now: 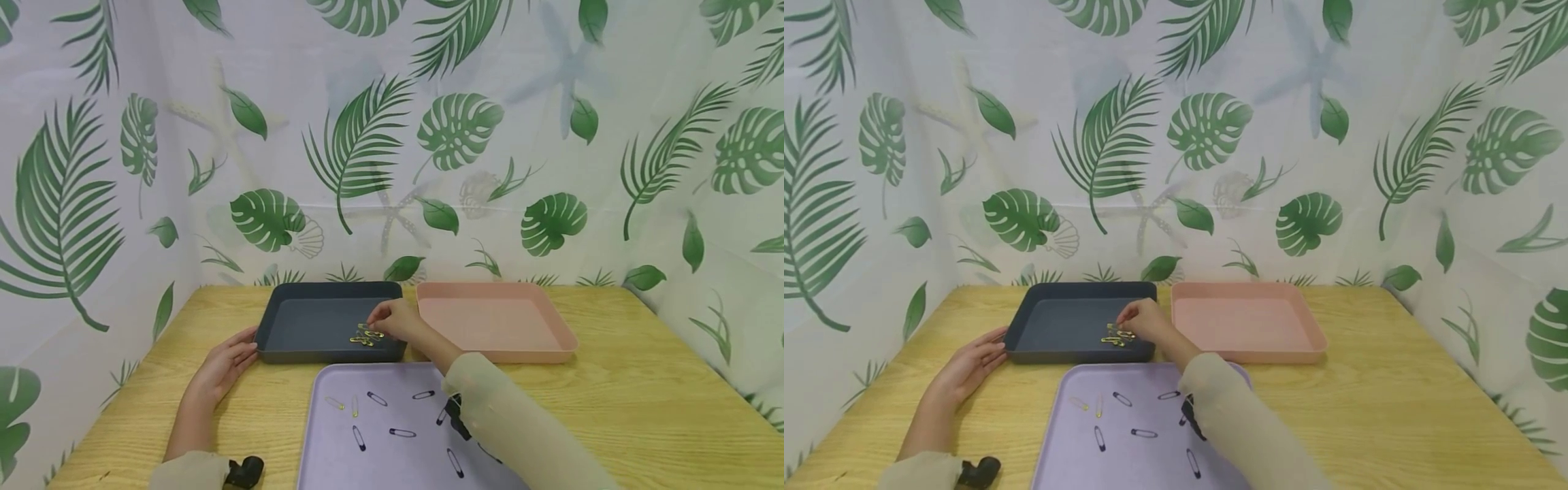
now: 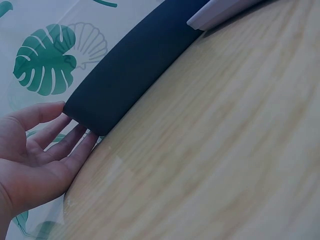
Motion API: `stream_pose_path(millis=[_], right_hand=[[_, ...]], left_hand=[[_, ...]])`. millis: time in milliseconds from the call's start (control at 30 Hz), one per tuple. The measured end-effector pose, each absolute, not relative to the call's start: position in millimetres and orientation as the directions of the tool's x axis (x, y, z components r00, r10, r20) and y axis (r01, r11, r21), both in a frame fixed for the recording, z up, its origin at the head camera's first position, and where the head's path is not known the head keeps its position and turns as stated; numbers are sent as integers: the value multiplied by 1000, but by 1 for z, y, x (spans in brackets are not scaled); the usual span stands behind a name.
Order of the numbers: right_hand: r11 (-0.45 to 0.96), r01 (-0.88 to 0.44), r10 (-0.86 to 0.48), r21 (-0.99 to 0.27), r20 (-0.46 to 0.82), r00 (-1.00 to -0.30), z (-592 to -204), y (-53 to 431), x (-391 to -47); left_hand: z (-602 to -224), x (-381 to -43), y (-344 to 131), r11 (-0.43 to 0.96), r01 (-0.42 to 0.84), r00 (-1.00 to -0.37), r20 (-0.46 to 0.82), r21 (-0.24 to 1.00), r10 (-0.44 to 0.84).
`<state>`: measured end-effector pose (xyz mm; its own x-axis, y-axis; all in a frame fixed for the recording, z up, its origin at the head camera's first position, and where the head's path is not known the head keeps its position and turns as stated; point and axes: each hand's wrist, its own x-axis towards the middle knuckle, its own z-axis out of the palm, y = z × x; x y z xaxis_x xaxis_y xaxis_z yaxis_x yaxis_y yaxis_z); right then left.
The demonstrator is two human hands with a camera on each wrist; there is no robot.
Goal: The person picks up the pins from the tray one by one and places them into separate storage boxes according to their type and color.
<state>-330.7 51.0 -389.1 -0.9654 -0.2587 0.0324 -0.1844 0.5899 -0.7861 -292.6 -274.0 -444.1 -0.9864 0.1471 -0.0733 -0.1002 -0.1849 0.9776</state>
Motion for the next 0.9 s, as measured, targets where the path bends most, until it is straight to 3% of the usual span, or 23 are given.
stream_pose_path(millis=[900], right_hand=[[608, -142, -205, -781, 18, -979, -397, 47, -341]], left_hand=[[-445, -293, -275, -194, -94, -986, -64, 977, 155]])
